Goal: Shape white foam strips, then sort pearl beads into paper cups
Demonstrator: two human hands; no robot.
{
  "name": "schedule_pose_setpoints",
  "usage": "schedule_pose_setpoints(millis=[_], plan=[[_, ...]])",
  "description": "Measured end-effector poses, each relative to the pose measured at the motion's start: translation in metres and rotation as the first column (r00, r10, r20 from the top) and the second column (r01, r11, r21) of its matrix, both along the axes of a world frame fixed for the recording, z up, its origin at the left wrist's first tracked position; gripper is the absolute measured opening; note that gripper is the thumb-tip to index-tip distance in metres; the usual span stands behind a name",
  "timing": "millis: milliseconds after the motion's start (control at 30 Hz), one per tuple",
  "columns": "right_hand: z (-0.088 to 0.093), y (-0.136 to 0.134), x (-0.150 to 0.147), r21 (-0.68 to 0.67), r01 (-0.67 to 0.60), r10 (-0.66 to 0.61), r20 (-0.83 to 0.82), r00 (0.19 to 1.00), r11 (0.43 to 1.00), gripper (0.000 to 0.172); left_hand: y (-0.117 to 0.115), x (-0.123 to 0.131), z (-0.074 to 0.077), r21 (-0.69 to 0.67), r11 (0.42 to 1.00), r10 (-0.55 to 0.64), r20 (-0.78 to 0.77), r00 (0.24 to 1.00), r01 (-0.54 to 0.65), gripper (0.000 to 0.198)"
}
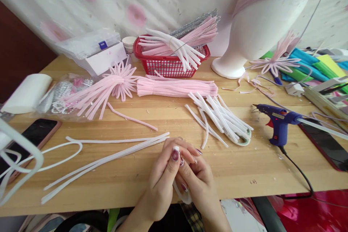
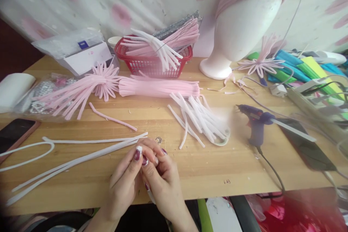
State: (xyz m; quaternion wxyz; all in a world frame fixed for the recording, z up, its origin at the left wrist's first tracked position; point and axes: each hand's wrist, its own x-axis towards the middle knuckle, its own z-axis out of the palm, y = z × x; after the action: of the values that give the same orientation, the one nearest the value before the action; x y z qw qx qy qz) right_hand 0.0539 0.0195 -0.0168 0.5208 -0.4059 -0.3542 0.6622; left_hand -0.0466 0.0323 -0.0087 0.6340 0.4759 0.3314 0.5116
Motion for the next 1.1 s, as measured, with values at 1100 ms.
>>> schedule_pose_setpoints(millis=[1100], plan=[[-0.011,-0.010,0.012,0.301,-0.179,0.029,0.443,0.896,0.937,0.037,0.037,-0.037,0.026,-0.426,0.898,0.411,0.723,0.555,-0.110,0.051]])
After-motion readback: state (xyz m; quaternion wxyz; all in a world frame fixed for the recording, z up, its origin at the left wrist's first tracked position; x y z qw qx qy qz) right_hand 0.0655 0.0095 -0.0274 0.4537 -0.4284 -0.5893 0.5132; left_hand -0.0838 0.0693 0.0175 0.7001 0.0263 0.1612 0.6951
